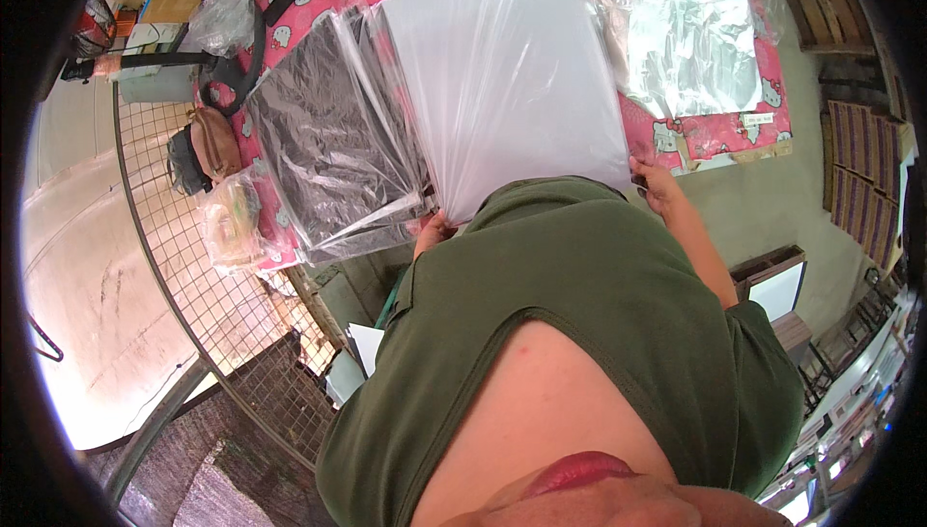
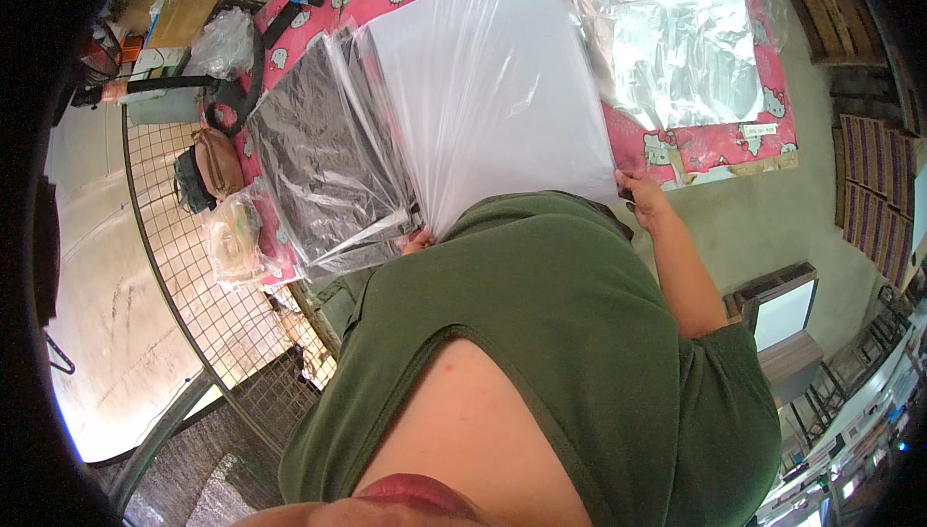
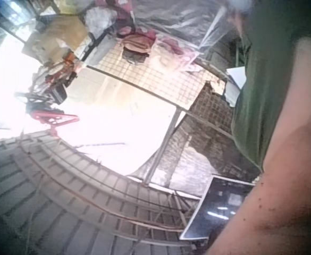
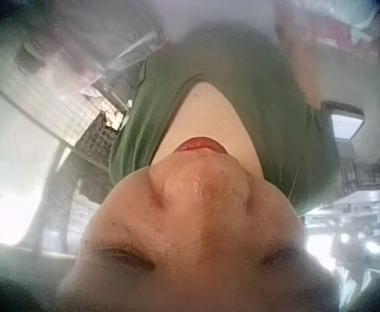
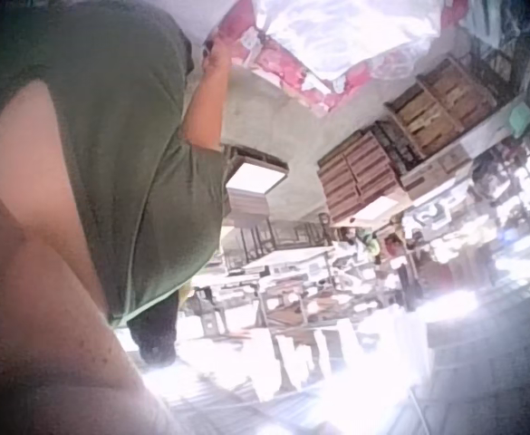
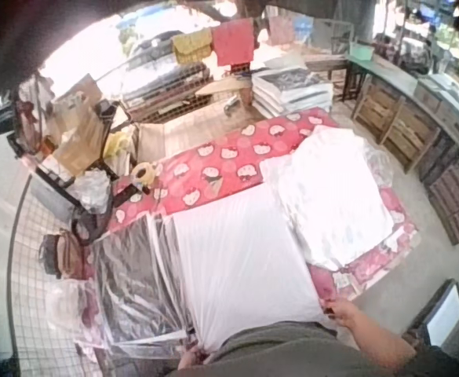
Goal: The person places black and white rectangular panels into clear plastic bags and smooths them by hand. They then walk through a workshop, unplug a power cord, and pick up a black circular base and a kettle from a table.
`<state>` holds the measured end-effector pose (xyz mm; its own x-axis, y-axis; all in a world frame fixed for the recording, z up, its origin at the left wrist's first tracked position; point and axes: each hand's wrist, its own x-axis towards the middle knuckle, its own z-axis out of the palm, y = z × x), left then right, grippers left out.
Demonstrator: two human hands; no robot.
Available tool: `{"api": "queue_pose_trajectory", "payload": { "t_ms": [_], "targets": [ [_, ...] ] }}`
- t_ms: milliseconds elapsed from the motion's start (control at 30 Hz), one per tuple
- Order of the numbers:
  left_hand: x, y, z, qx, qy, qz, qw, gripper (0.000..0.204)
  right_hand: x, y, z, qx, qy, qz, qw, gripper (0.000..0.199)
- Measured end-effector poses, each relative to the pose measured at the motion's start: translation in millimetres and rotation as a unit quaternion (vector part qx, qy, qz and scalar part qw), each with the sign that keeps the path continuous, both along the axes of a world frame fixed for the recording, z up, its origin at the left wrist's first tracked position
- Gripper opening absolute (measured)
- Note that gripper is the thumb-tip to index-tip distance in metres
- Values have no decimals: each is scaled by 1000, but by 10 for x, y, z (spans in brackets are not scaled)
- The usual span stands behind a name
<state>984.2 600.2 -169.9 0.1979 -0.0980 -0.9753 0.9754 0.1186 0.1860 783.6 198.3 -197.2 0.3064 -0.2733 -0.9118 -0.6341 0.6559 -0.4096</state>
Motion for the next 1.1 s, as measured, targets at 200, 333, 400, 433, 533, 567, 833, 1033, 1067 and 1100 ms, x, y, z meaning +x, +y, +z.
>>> {"api": "queue_pose_trajectory", "payload": {
  "t_ms": [200, 333, 400, 433, 533, 567, 833, 1033, 1067, 1100],
  "targets": [
    [-166, 502, -681, 74, -22, -41, 996, 25, -287, 274, -94, -176, -37, 205, 962, 33],
    [-180, 447, -429, 148, -217, -54, 963, 23, -119, 390, -62, -327, -9, 512, 795, 36],
    [-14, 293, -93, 172, -288, 18, 942, 23, 101, 504, -91, -328, -60, 582, 742, 37],
    [120, 217, 141, 188, -312, 75, 928, 24, 245, 594, -129, -328, -114, 574, 742, 36],
    [528, 468, 372, 222, -398, 144, 878, 22, 864, 895, -254, -343, -317, 544, 697, 29],
    [660, 619, 372, 252, -417, 159, 859, 21, 1166, 1022, -139, -262, -275, 571, 728, 26],
    [1362, 1973, 7, 349, -408, 287, 793, 23, 2697, 2206, 236, -217, -245, 713, 621, 19],
    [1629, 3085, -330, 666, -211, -371, 611, 24, 2548, 2027, 406, -218, -347, 585, 700, 22],
    [1672, 3181, -340, 663, -142, -568, 466, 25, 2451, 1754, 479, -274, -348, 511, 737, 21],
    [1695, 3305, -334, 644, -118, -647, 391, 26, 2366, 1411, 556, -351, -311, 455, 757, 20]
  ]
}}
